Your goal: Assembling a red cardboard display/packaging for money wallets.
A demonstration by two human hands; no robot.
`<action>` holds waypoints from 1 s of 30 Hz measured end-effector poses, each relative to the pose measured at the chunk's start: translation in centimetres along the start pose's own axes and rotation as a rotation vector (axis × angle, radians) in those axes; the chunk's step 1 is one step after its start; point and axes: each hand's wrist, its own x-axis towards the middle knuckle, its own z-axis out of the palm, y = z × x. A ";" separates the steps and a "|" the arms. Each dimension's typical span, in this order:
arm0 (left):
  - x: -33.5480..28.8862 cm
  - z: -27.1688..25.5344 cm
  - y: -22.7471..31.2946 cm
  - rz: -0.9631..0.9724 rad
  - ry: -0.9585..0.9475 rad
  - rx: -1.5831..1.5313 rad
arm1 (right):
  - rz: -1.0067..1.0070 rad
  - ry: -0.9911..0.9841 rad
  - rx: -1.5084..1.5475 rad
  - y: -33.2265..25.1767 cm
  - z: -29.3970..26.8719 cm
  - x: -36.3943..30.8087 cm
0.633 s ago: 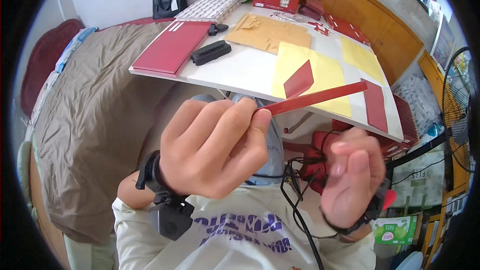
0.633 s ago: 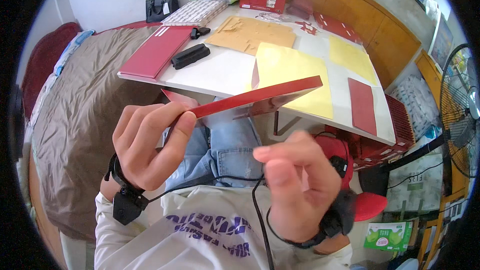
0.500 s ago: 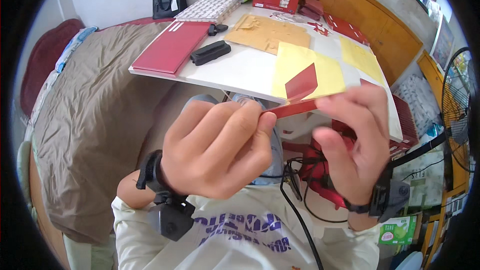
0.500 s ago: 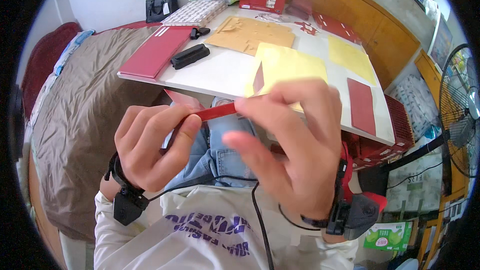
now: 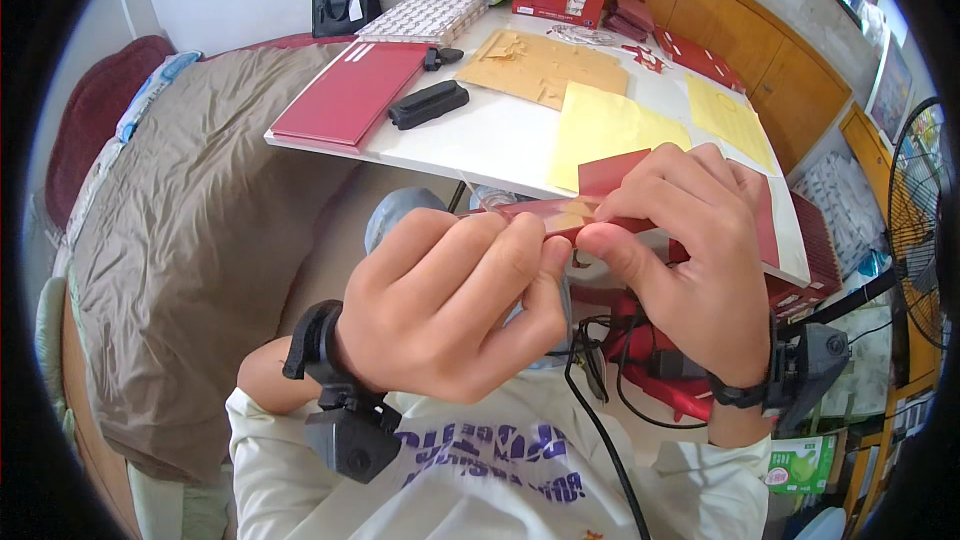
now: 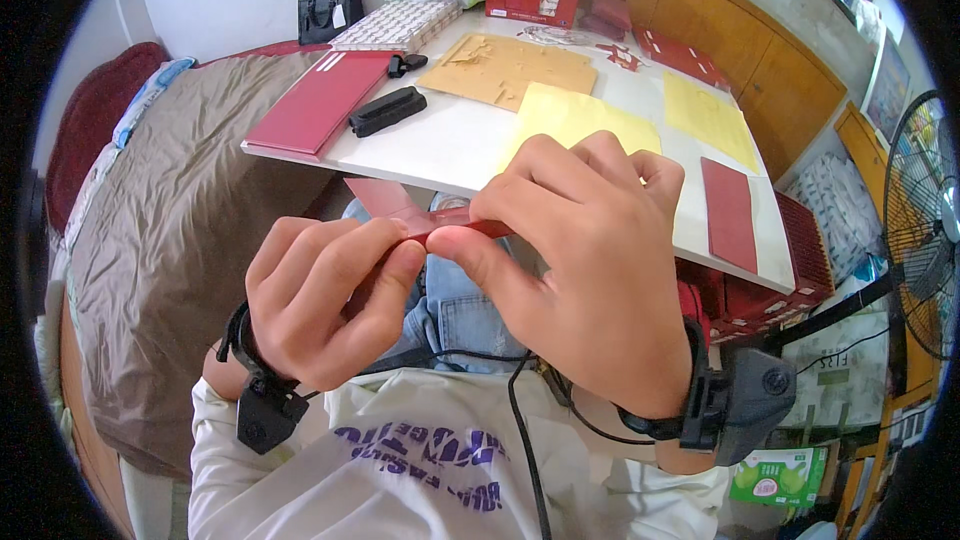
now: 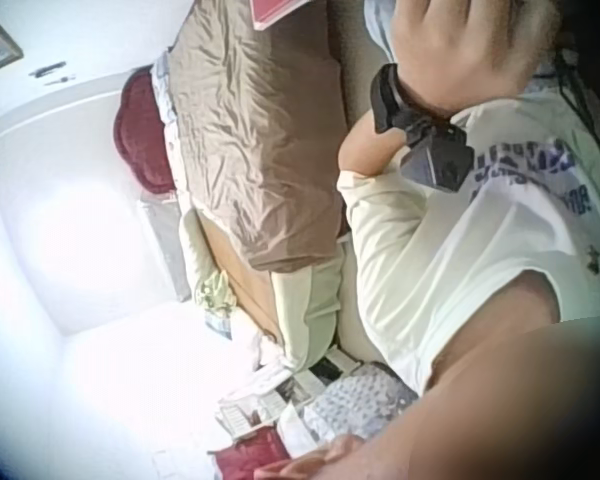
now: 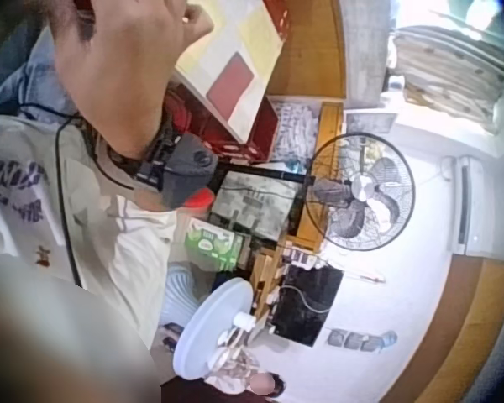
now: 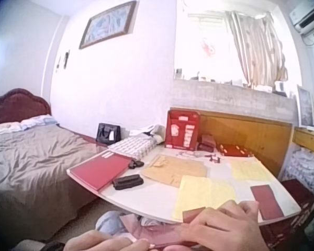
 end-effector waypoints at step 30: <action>0.2 0.0 -1.7 -0.120 -0.097 -0.351 | -0.276 0.419 -0.287 1.9 2.9 -0.9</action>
